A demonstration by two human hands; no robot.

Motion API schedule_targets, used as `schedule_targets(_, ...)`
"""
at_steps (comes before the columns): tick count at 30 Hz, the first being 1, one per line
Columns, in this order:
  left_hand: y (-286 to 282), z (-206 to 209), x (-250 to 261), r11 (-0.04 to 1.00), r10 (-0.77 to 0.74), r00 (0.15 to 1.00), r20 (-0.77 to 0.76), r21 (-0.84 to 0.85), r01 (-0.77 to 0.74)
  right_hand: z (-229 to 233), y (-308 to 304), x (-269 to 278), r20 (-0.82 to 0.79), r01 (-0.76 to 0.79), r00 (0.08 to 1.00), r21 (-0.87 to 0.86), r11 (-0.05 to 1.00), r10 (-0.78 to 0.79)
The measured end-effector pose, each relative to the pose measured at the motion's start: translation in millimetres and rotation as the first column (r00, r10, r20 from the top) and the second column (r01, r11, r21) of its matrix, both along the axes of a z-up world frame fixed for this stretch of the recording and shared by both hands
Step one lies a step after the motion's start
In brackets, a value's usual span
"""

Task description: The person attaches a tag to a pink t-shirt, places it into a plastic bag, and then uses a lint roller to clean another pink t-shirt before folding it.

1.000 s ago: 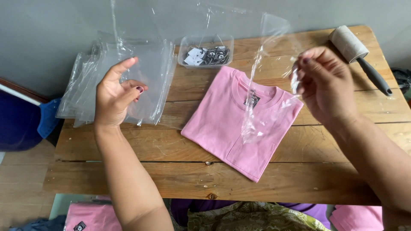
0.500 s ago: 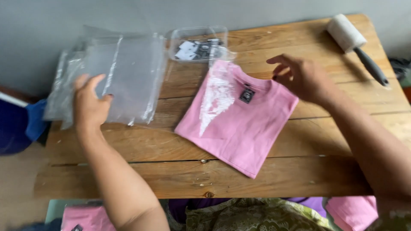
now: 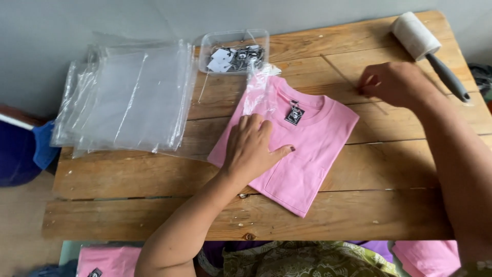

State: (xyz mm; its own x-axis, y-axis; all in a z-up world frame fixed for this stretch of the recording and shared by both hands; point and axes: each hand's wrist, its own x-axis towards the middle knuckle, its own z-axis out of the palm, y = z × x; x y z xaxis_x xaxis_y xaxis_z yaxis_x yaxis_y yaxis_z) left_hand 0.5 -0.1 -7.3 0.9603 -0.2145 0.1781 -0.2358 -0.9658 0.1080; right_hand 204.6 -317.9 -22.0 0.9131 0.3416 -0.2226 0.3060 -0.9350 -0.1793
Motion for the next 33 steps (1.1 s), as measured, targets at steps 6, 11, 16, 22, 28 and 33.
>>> schedule_targets(6, 9, -5, 5, 0.999, 0.008, 0.986, -0.169, -0.035, -0.014, -12, -14, 4, 0.287, 0.105, 0.950, 0.066, 0.992, -0.120)
schedule_targets(11, 27, -6, 8, 0.996, 0.012, 0.987, -0.157, -0.090, -0.027, 18, 58, -55, 0.391, -0.496, 0.834, 0.223, 0.840, 0.389)
schedule_targets(16, 46, 6, 11, 0.944, 0.074, 0.995, -0.064, -0.317, -0.091, 17, 79, -99, 0.377, -0.694, 0.671, 0.016, 0.720, 0.638)
schedule_targets(22, 63, 25, 16, 0.852, 0.162, 0.982, -0.096, -0.488, -0.188, 45, 59, -128, 0.107, -0.309, 0.872, -0.637, 0.707, 0.478)
schedule_targets(28, 34, 18, 14, 0.925, -0.010, 1.000, -0.005, -0.381, 0.007, 18, 55, -55, 0.500, -0.510, 0.705, -0.135, 0.850, 0.503)
schedule_targets(33, -33, 19, -19, 0.757, -0.503, 0.728, 0.465, -0.169, 0.631, -40, 31, -4, 0.473, -0.560, 0.737, 0.026, 0.828, 0.483)
